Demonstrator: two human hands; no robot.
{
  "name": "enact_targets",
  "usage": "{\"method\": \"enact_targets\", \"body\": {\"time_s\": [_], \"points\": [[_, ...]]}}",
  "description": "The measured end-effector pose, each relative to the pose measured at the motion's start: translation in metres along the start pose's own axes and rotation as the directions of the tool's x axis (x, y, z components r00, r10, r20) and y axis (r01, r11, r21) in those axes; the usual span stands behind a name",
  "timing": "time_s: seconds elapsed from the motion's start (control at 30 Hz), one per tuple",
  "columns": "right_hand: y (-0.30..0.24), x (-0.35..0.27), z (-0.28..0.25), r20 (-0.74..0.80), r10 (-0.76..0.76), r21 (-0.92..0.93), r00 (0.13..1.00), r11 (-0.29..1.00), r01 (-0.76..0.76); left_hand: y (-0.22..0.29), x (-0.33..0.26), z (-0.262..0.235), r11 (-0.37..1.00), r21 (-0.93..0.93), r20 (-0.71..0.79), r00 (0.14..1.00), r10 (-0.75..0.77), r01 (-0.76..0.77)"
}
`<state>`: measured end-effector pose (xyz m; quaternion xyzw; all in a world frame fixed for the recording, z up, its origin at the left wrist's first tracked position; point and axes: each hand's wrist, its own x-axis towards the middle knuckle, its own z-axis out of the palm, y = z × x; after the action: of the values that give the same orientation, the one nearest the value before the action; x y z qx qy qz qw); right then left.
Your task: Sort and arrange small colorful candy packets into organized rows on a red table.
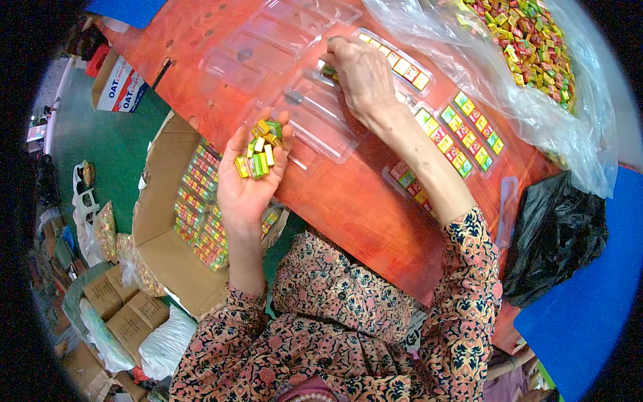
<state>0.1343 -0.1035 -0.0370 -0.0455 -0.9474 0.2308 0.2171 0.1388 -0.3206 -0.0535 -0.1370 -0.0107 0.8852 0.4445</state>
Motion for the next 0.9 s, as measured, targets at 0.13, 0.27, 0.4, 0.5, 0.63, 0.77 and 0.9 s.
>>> {"method": "enact_targets", "body": {"time_s": [0.13, 0.27, 0.4, 0.5, 0.63, 0.77, 0.9], "points": [[0.004, -0.001, 0.008, 0.014, -0.089, -0.151, 0.996, 0.984, 0.090, -0.001, -0.001, 0.001, 0.999, -0.032, -0.005, 1.000, 0.000, 0.000], [0.003, -0.002, 0.006, 0.031, -0.079, -0.177, 0.996, 0.981, 0.083, -0.001, 0.000, 0.001, 0.999, -0.045, -0.006, 1.000, -0.010, 0.009], [0.000, -0.004, 0.001, -0.005, -0.034, -0.094, 0.999, 0.995, 0.033, 0.001, 0.000, -0.001, 1.000, -0.031, -0.005, 1.000, -0.003, 0.003], [0.003, -0.006, -0.002, -0.001, 0.026, 0.015, 1.000, 1.000, -0.026, 0.001, 0.001, -0.003, 0.999, -0.031, 0.000, 1.000, -0.009, 0.009], [0.002, -0.011, -0.002, 0.024, -0.028, 0.009, 0.999, 1.000, 0.027, -0.001, 0.001, -0.003, 0.998, -0.051, 0.002, 1.000, -0.021, 0.021], [0.004, -0.012, 0.006, -0.001, -0.045, -0.058, 0.999, 0.997, 0.045, -0.001, 0.000, -0.004, 0.999, -0.044, -0.029, 1.000, -0.009, 0.008], [0.007, -0.010, -0.003, -0.014, -0.040, -0.052, 0.999, 0.998, 0.039, -0.005, 0.003, 0.001, 0.999, -0.034, 0.010, 1.000, -0.003, 0.003]]}}
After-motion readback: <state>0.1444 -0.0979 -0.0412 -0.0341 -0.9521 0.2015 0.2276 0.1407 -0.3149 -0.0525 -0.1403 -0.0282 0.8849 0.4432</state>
